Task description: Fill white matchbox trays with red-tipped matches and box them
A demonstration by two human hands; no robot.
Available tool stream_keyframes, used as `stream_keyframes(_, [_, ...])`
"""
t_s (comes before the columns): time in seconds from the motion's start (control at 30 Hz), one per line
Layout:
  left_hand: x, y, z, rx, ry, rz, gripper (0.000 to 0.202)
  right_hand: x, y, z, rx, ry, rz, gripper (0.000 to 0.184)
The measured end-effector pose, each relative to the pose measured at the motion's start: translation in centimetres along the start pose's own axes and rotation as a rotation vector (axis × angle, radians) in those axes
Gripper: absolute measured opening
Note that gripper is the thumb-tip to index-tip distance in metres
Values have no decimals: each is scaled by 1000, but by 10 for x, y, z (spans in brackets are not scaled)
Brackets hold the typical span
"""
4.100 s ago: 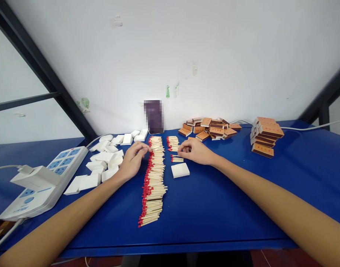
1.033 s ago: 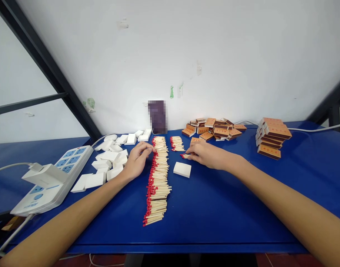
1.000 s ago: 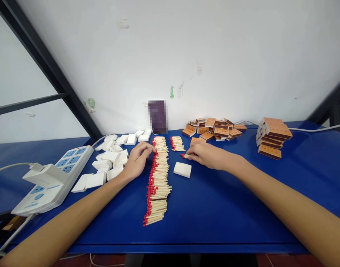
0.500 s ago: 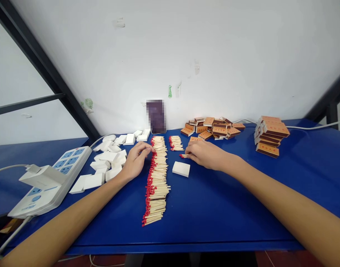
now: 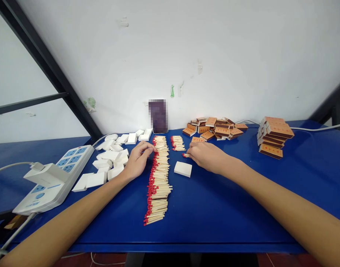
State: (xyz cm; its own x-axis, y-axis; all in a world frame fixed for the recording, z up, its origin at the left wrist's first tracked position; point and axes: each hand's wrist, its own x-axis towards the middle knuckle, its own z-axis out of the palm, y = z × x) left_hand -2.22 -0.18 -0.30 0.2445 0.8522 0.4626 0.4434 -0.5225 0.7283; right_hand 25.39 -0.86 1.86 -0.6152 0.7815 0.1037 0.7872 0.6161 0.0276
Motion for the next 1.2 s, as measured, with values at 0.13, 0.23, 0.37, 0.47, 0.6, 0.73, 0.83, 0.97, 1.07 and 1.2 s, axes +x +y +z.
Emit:
stream_keyframes(0.13, [0, -1, 0, -9, 1, 10, 23, 0, -8, -1, -130, -4, 23, 30])
stream_keyframes(0.23, [0, -1, 0, -1, -6, 3, 23, 0, -10, 0, -211, 19, 3, 26])
stream_keyframes(0.37, [-1, 0, 0, 4, 6, 6, 23, -1, -8, 5, -280, 57, -33, 21])
stream_keyframes(0.47, [-1, 1, 0, -3, 20, 8, 23, -2, -7, 6, -292, 54, -46, 21])
stream_keyframes(0.6, [0, 0, 0, -12, 15, 14, 23, -2, -8, 4, -247, -25, -30, 19])
stream_keyframes(0.73, [-1, 0, 0, -10, 7, 17, 24, -3, -10, 1, -187, -80, -10, 17])
stream_keyframes(0.83, [-1, 0, 0, -6, 8, 17, 24, -5, -10, 1, -149, -87, 4, 19])
stream_keyframes(0.97, [0, 1, 0, -2, 5, 18, 24, -5, -9, 3, -100, -65, 15, 18])
stream_keyframes(1.07, [0, 1, 0, 1, 1, 27, 23, -5, -8, 4, -88, -63, 20, 17])
stream_keyframes(1.2, [0, 1, 0, 4, -4, 40, 24, -4, -7, 2, -40, -54, 18, 16])
